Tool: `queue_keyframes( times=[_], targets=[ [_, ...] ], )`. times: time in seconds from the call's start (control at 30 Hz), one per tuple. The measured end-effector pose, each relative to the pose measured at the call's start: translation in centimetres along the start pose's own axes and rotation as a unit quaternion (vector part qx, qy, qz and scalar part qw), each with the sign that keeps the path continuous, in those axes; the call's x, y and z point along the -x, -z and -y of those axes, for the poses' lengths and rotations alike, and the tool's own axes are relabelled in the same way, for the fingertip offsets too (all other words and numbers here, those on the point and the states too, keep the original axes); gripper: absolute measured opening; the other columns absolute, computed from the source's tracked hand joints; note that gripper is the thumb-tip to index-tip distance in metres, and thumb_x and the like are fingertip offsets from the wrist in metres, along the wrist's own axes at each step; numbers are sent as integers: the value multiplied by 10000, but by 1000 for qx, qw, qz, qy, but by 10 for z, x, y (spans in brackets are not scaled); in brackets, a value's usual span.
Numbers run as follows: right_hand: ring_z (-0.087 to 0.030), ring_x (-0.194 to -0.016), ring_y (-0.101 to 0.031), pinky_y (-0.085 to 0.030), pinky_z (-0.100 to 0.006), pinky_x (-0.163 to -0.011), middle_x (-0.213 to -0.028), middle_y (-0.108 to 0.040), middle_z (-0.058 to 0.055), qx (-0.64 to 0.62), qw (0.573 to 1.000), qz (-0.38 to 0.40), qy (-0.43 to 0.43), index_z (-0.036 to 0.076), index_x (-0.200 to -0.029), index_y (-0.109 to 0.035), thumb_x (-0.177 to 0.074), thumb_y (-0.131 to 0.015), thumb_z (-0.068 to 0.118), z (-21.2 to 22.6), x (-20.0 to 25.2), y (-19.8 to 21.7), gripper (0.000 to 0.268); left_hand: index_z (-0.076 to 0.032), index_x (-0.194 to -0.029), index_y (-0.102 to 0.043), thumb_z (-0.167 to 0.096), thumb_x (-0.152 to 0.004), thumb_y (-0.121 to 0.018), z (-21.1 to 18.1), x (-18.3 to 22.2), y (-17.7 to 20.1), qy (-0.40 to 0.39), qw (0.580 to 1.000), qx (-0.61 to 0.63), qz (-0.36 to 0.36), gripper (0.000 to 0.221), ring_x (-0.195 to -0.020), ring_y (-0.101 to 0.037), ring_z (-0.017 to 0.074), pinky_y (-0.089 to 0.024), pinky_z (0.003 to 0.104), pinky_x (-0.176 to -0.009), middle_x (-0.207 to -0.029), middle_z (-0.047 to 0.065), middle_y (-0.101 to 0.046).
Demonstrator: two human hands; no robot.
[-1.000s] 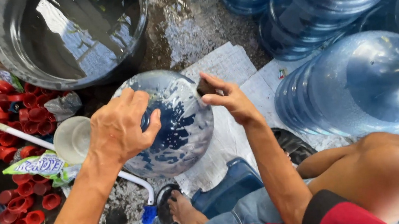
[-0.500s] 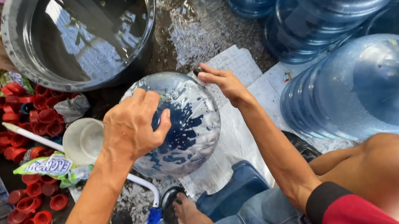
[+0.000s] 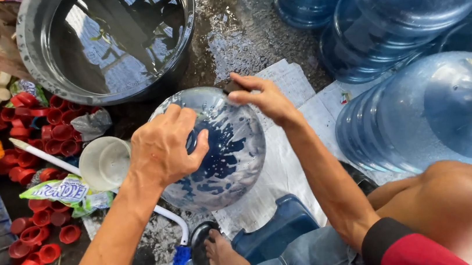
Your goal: Scrubbing the exterior of a large plastic water jug with a scrubber and soapy water to remove dirt and grime.
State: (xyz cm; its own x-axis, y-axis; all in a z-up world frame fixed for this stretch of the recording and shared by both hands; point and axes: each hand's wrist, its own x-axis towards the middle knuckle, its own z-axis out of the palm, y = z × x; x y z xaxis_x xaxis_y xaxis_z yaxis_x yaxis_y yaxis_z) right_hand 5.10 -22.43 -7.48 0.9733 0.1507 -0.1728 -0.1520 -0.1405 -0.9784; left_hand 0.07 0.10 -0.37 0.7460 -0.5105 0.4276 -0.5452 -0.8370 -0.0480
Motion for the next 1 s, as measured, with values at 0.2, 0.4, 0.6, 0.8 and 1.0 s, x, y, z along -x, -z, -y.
queue_keyframes(
  times=[0.2, 0.4, 0.6, 0.8, 1.0],
  targets=[
    [-324, -1347, -332, -184, -475, -1146, -1398, -449, -183, -85, 994, -9, -74, 168, -1282, -546, -768, -714, 427, -39, -11, 11, 600, -163, -793, -548, -427, -793, -558, -3, -7, 0, 11, 999, 41, 0, 264, -458, -523, 186, -456, 294, -464, -650, -16, -431],
    [-347, -1335, -362, -177, -489, -1132, -1350, -487, -226, -72, 997, -32, -4, 142, -1263, -568, -717, -773, 292, -1, 26, -3, 602, -178, -771, -526, -460, -808, -545, -2, -2, 1, 15, 1000, 22, 3, 285, -456, -515, 187, -453, 287, -462, -656, -24, -417],
    [-324, -1329, -351, -217, -470, -1125, -1375, -460, -181, -219, 968, -103, -72, 60, -1268, -549, -822, -683, 349, -102, 5, 1, 549, -175, -760, -527, -452, -791, -553, -3, -5, 3, 15, 999, 38, 16, 280, -468, -535, 184, -455, 284, -458, -646, -25, -429],
    [-303, -1311, -376, -283, -444, -1100, -1352, -475, -213, -119, 990, -70, 43, 92, -1290, -541, -815, -715, 256, -41, 21, -2, 531, -189, -773, -518, -451, -804, -554, 0, -6, -1, 12, 1000, 19, 6, 267, -479, -521, 164, -455, 267, -471, -665, -40, -412],
    [-130, -735, -478, -342, -272, -704, -756, -538, 4, -299, 923, -156, -186, 122, -918, -682, -753, -756, 409, -109, 18, -2, 340, -190, -794, -539, -440, -791, -550, 1, -1, 0, 17, 1000, 21, 1, 250, -488, -531, 165, -460, 259, -492, -665, -40, -421]
  ],
)
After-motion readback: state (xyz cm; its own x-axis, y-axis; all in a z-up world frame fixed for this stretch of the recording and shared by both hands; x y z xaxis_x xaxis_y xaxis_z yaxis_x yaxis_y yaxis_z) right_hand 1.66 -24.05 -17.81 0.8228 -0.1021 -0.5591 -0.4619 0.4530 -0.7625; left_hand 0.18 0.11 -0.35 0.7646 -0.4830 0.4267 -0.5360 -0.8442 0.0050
